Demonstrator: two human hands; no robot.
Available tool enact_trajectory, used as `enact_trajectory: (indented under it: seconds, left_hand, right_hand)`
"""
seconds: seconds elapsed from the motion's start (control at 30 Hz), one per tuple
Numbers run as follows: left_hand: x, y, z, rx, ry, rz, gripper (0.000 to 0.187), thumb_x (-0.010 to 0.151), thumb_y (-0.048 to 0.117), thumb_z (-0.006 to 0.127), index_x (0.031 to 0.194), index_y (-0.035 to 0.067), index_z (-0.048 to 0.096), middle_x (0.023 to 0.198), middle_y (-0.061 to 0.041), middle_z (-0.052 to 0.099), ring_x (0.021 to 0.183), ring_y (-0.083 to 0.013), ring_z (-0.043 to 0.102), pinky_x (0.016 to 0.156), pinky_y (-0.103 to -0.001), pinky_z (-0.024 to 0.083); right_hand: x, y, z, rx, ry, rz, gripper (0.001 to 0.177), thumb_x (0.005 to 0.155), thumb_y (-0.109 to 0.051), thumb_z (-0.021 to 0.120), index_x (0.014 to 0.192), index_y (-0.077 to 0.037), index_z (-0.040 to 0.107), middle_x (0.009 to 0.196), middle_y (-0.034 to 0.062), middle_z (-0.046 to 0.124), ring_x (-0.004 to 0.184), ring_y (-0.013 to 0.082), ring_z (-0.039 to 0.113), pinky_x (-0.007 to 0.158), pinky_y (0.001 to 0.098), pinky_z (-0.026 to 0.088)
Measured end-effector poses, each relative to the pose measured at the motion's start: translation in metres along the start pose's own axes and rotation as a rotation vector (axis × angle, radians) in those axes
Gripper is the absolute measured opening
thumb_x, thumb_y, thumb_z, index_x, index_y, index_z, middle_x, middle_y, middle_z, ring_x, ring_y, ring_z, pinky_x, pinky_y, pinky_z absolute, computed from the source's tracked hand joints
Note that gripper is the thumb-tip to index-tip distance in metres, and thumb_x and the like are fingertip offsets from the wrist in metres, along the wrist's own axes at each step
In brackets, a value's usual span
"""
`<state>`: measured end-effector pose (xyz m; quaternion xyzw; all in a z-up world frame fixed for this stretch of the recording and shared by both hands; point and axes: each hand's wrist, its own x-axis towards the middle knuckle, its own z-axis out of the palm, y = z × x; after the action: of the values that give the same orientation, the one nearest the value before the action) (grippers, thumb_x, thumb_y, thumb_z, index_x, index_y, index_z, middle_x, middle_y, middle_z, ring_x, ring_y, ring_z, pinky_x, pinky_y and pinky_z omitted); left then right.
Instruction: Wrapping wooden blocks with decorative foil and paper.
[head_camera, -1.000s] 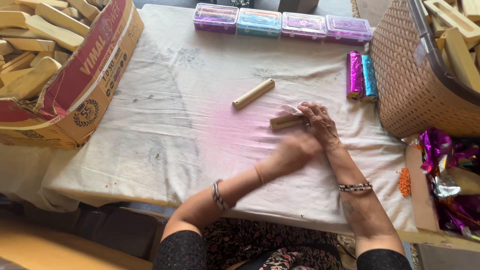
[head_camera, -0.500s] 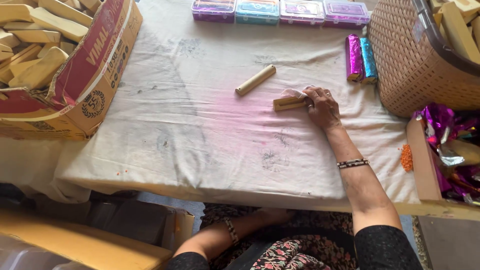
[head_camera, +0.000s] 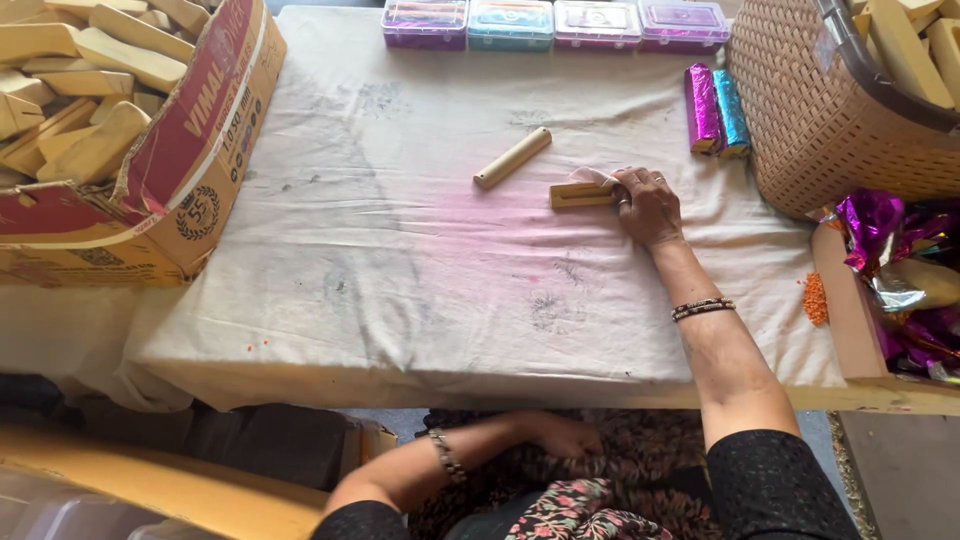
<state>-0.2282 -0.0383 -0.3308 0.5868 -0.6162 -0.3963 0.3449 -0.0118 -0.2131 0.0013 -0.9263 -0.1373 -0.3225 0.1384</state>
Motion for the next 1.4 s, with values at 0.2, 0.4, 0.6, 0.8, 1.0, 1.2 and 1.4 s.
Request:
enact_trajectory:
  seconds: [0.2,0.4,0.6,0.8,1.0,1.2,1.4]
  left_hand:
    - [-0.038,0.104,-0.041,-0.122,-0.196,0.139,0.017,0.089,0.007,0.063,0.087,-0.008,0.057,0.069,-0.013,0.054,0.069,-0.0163,0.048,0.068,-0.039,0.045]
    - [-0.05,0.064,-0.009,-0.287,-0.174,0.074,0.026,0.09,0.015,0.056,0.104,-0.003,0.068,0.093,-0.012,0.071,0.085,-0.0202,0.06,0.076,-0.041,0.054]
    - [-0.007,0.116,-0.022,0.039,-0.04,-0.007,0.028,0.095,0.022,0.057,0.111,0.002,0.07,0.102,-0.014,0.073,0.095,-0.0262,0.065,0.084,-0.043,0.056]
    - [-0.026,0.151,-0.042,0.387,0.092,-0.074,0.031,0.099,0.028,0.058,0.118,0.007,0.071,0.112,-0.016,0.076,0.105,-0.032,0.071,0.093,-0.045,0.058]
    - [-0.092,0.337,-0.189,0.396,0.332,0.027,0.04,0.096,0.039,0.064,0.132,0.023,0.066,0.118,-0.009,0.075,0.108,-0.029,0.072,0.093,-0.043,0.057]
    - [-0.08,0.229,-0.337,0.66,0.779,-0.442,0.05,0.095,0.041,0.067,0.139,0.019,0.056,0.14,-0.007,0.061,0.115,-0.0243,0.063,0.083,-0.033,0.058]
    - [-0.067,0.151,-0.366,0.906,1.173,-0.55,0.061,0.083,0.034,0.074,0.138,0.016,0.057,0.127,-0.011,0.068,0.122,-0.028,0.06,0.098,-0.046,0.048]
  right_hand:
    - [0.002,0.006,0.003,-0.026,-0.009,-0.003,0.023,0.096,-0.011,0.067,0.118,-0.012,0.073,0.119,0.0084,0.073,0.109,0.0316,0.068,0.094,0.0414,0.056]
    - [0.003,0.0,-0.003,-0.041,-0.02,0.003,0.024,0.096,-0.011,0.066,0.119,-0.012,0.073,0.119,0.0085,0.073,0.108,0.0313,0.069,0.092,0.0408,0.057]
    - [0.0,-0.003,-0.005,-0.021,0.016,0.014,0.023,0.097,-0.011,0.065,0.119,-0.013,0.073,0.119,0.0074,0.073,0.109,0.0309,0.068,0.094,0.0407,0.056]
    - [0.002,-0.006,-0.008,-0.038,0.0,0.023,0.024,0.095,-0.01,0.066,0.118,-0.011,0.073,0.119,0.0084,0.073,0.107,0.0312,0.068,0.092,0.0411,0.056]
    - [0.006,-0.006,-0.01,0.002,-0.015,0.035,0.027,0.094,-0.01,0.065,0.12,-0.011,0.072,0.119,0.0087,0.073,0.107,0.032,0.068,0.092,0.0417,0.056]
    - [0.005,-0.007,-0.012,0.025,-0.028,0.048,0.027,0.094,-0.008,0.065,0.119,-0.011,0.073,0.119,0.009,0.073,0.109,0.0329,0.067,0.093,0.0429,0.056]
    - [0.006,-0.001,-0.009,0.051,-0.01,0.026,0.025,0.094,-0.007,0.065,0.119,-0.008,0.072,0.12,0.0103,0.072,0.113,0.0328,0.067,0.096,0.0428,0.055]
